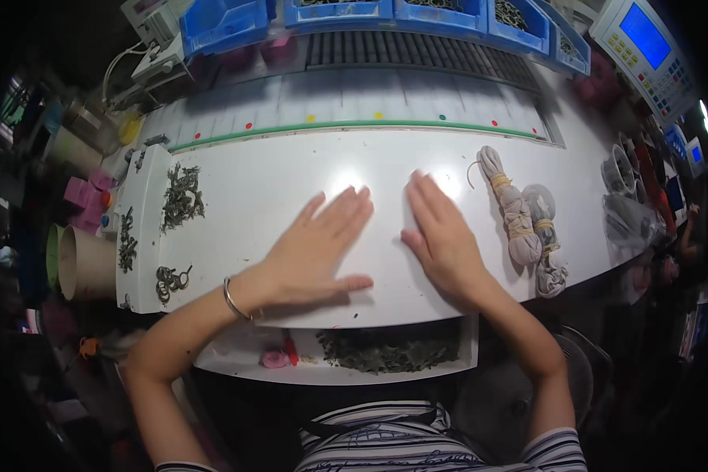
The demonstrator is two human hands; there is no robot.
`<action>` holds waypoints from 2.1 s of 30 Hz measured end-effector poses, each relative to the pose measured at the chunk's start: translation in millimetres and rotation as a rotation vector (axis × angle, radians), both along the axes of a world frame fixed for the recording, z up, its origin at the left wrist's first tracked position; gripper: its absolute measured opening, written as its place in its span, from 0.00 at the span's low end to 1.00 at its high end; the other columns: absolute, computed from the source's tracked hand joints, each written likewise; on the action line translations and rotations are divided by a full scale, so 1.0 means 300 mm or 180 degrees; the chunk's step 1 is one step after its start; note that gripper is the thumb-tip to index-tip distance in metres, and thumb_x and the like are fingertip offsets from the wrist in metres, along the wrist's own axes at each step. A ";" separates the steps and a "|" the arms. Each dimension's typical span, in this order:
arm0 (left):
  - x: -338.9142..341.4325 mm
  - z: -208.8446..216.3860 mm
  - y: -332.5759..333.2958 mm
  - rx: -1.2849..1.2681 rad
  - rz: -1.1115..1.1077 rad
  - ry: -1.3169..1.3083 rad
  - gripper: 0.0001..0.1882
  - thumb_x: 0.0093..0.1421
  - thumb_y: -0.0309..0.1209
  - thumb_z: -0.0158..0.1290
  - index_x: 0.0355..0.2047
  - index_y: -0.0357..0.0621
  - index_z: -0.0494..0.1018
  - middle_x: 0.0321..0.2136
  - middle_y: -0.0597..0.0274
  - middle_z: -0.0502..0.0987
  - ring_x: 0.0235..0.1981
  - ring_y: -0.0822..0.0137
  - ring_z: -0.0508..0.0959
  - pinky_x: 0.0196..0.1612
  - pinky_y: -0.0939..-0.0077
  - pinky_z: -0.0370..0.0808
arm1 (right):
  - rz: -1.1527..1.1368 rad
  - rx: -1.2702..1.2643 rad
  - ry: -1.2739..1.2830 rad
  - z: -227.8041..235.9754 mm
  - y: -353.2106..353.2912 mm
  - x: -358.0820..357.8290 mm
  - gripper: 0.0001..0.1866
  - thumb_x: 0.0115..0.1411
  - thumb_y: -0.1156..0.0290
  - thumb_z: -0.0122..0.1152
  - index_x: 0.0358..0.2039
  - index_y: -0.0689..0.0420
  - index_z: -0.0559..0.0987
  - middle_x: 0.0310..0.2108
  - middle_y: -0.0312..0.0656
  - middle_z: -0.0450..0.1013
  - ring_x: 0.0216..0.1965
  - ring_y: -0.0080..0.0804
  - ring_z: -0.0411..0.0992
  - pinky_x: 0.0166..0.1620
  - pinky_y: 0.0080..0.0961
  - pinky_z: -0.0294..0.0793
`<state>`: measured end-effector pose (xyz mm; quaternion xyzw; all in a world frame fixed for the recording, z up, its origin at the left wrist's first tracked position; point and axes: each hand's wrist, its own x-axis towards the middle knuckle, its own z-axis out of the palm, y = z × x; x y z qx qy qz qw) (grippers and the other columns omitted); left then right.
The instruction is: Using pink silicone molds to assemble and press small decorative components together and attaching metal rings.
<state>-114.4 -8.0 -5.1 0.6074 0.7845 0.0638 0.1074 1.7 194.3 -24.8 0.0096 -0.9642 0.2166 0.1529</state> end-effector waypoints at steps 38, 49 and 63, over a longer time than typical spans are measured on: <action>0.560 0.525 -0.414 0.4850 -0.1463 -0.3085 0.03 0.46 0.20 0.56 0.24 0.34 0.77 0.23 0.60 0.68 0.23 0.67 0.70 0.24 0.74 0.66 | 0.0706 -0.1810 0.0013 0.038 -0.269 0.494 0.07 0.53 0.82 0.55 0.32 0.61 0.79 0.33 0.47 0.76 0.36 0.38 0.74 0.37 0.26 0.74; 0.695 0.575 -0.487 0.5103 -0.2139 -0.2747 0.01 0.46 0.18 0.55 0.21 0.34 0.76 0.20 0.60 0.69 0.20 0.68 0.70 0.20 0.76 0.61 | 0.0983 -0.1478 0.0012 0.027 -0.311 0.555 0.06 0.54 0.81 0.56 0.32 0.61 0.79 0.32 0.45 0.76 0.36 0.37 0.75 0.38 0.26 0.74; 0.815 0.605 -0.579 0.5304 -0.2277 -0.2270 0.02 0.50 0.19 0.55 0.22 0.37 0.76 0.18 0.61 0.70 0.20 0.71 0.70 0.19 0.82 0.57 | 0.1165 -0.1528 -0.0217 -0.025 -0.375 0.602 0.06 0.54 0.79 0.57 0.33 0.60 0.79 0.32 0.43 0.76 0.35 0.37 0.75 0.39 0.27 0.74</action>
